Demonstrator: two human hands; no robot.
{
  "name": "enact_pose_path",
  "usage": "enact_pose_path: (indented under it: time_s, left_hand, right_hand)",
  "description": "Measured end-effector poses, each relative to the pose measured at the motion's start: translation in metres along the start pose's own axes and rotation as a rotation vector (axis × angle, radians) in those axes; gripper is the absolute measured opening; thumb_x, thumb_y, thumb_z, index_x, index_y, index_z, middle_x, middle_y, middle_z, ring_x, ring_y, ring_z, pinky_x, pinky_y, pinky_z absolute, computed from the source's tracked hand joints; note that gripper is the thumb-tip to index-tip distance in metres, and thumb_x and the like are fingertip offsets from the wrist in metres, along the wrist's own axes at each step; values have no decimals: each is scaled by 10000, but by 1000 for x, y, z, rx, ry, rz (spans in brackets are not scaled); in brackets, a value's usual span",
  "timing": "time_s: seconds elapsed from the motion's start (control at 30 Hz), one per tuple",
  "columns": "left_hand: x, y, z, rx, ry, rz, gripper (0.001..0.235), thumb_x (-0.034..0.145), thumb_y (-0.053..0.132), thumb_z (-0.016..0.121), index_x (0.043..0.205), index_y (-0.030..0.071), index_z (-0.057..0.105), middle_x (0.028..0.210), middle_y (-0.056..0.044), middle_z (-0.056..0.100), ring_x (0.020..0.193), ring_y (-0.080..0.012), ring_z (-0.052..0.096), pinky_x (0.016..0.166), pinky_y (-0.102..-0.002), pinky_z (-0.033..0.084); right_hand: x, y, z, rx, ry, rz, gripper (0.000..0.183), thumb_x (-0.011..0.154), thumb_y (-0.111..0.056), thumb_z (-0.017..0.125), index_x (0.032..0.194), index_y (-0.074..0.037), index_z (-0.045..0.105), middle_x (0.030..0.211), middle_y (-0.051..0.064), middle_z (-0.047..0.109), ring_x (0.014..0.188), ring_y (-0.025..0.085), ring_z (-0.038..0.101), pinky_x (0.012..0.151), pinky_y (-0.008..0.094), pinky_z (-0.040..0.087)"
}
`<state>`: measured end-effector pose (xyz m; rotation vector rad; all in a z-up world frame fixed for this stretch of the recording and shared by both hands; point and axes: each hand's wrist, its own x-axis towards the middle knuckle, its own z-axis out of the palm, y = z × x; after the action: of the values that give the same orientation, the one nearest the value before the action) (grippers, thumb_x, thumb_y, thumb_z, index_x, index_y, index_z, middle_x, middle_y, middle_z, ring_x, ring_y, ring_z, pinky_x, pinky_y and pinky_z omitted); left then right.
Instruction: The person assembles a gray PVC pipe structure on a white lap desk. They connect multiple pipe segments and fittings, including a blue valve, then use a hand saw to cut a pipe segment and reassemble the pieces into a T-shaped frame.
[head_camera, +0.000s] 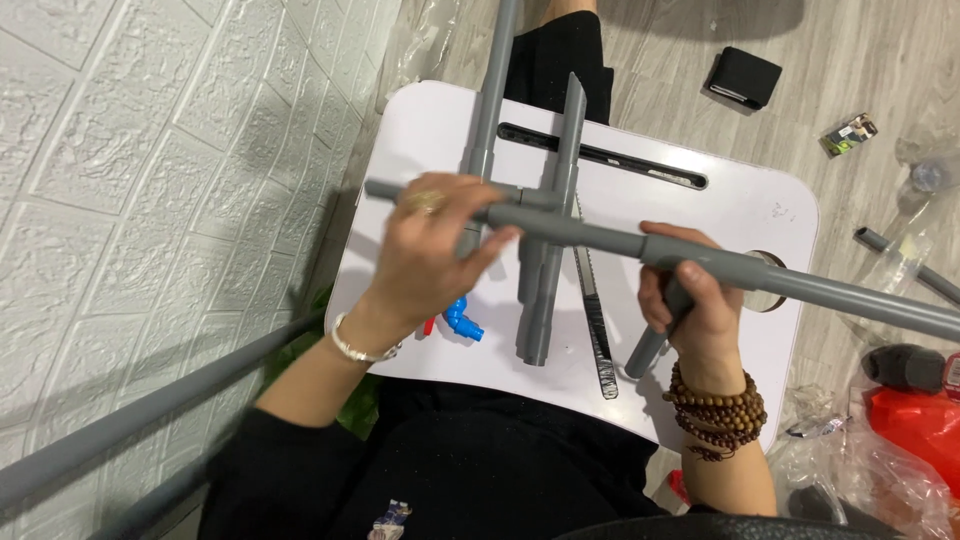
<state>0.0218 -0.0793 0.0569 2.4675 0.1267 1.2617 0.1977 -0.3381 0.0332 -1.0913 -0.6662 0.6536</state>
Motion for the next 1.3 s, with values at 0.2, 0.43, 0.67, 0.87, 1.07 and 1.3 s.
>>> enact_pose_path:
  time_s: [0.2,0.43,0.67,0.87,1.07,1.3]
  left_hand:
    - [-25,25,-58,-17,-243,-521,267,1049,329,716,1032,64,685,731,-108,710,638,-252,730,604,-328,593]
    - [-40,25,-35,-43,-391,-593,326,1007,302,761,1095,-10,726,850,-213,728,750,-376,757,594,-407,612]
    - [-35,35,-15,-576,-267,-643,410,1026,463,655,1159,80,721,890,-134,763,758,-267,747,637,-341,607]
    - [-39,33,0,-1061,-358,-737,722,997,644,571,1414,54,580,1071,-174,726,853,-217,727,731,-356,622]
    - [-26,41,2,-1373,-379,-778,780,953,620,673,1470,51,537,1116,-156,740,823,-216,777,671,-300,663]
    - [-18,55,-5,-1237,-292,-881,496,1037,415,567,1249,-12,703,530,-97,630,363,-116,577,324,-213,451]
  right_hand:
    - [0,-22,9,1,136,-66,615,973,-488,569,1363,-13,577,525,60,493,323,49,362,303,188,378]
    - [-3,-17,14,35,211,-66,556,988,-495,512,1344,-73,583,527,29,478,319,49,352,288,182,362]
    - [0,-8,13,244,158,-2,522,1020,-464,455,1347,-82,593,590,25,503,318,43,360,250,172,347]
    - [-4,2,15,323,64,42,555,1022,-441,468,1376,-24,563,584,52,534,300,55,381,231,172,349]
    - [-12,12,33,364,-53,96,595,1003,-412,532,1365,61,545,529,104,542,265,83,386,204,198,340]
    - [-16,11,32,345,-91,7,562,984,-306,590,1388,78,528,491,128,526,264,105,402,204,219,373]
